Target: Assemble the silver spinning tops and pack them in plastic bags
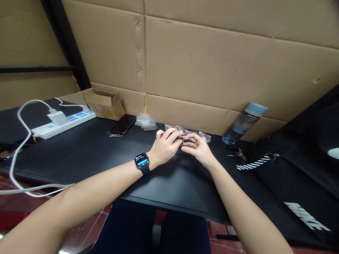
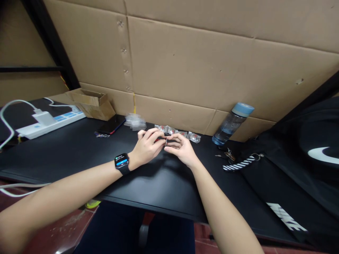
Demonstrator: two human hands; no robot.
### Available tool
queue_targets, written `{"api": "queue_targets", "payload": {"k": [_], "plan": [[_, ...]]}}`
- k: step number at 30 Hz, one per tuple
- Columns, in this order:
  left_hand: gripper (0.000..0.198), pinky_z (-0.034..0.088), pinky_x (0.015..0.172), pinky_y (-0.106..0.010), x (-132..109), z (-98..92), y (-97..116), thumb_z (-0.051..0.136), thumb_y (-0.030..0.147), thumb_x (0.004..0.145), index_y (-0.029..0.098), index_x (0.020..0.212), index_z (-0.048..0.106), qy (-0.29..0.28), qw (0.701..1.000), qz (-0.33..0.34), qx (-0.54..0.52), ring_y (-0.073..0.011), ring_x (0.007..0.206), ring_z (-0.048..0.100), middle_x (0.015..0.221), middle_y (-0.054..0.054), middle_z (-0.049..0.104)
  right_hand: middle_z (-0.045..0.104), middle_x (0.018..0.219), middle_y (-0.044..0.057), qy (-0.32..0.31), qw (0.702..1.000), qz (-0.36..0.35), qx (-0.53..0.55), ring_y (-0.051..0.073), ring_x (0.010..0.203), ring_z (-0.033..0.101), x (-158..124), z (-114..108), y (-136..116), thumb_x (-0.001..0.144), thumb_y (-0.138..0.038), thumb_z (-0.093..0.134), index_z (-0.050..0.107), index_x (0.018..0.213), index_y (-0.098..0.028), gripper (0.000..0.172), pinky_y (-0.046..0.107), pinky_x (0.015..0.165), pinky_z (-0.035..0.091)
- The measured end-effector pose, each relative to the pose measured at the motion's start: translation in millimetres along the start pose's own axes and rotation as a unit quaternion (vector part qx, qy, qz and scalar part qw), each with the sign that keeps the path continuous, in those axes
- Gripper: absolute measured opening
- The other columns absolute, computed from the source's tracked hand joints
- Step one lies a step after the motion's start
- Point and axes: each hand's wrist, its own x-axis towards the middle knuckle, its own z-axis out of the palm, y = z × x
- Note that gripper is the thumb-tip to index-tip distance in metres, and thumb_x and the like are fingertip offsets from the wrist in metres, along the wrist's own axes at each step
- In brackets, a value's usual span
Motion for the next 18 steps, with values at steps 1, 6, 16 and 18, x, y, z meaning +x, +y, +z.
{"api": "queue_targets", "payload": {"k": [1,6,16,18], "plan": [[0.018,0.029,0.089,-0.044,0,-0.6,0,0.054,0.021,0.101,0.022,0.1,0.072,0.001,1.0,-0.001,-0.003,-0.0244,0.123,0.057,0.121,-0.007,0.071,0.073,0.116,0.005,0.002,1.0,0.005,-0.006,0.022,0.098,0.075,1,0,0,0.068,-0.034,0.091,0.063,0.1,-0.024,0.044,0.04,0.095,0.06],[0.019,0.029,0.088,-0.045,1,-1.5,1,0.053,0.024,0.102,0.021,0.096,0.071,0.018,1.0,-0.01,-0.012,-0.0254,0.122,0.058,0.118,-0.008,0.073,0.075,0.107,0.006,-0.012,0.997,0.001,-0.071,0.022,0.1,0.072,3,-3,-3,0.081,-0.046,0.08,0.069,0.093,-0.021,0.029,0.041,0.099,0.056],[0.017,0.031,0.091,-0.044,2,-1.6,0,0.053,0.024,0.098,0.02,0.106,0.068,-0.05,0.992,-0.068,-0.092,-0.0265,0.119,0.058,0.12,-0.011,0.071,0.064,0.125,0.01,-0.029,0.941,-0.121,-0.315,0.026,0.116,0.063,2,-10,-11,0.093,-0.035,0.064,0.07,0.089,-0.022,0.015,0.04,0.093,0.054],[0.022,0.032,0.091,-0.042,2,-0.4,-1,0.052,0.027,0.098,0.02,0.114,0.066,-0.078,0.985,-0.087,-0.123,-0.0261,0.119,0.057,0.125,-0.011,0.069,0.063,0.123,0.01,-0.026,0.924,-0.138,-0.357,0.026,0.117,0.062,2,-10,-13,0.09,-0.03,0.065,0.069,0.084,-0.022,0.011,0.043,0.1,0.05]]}}
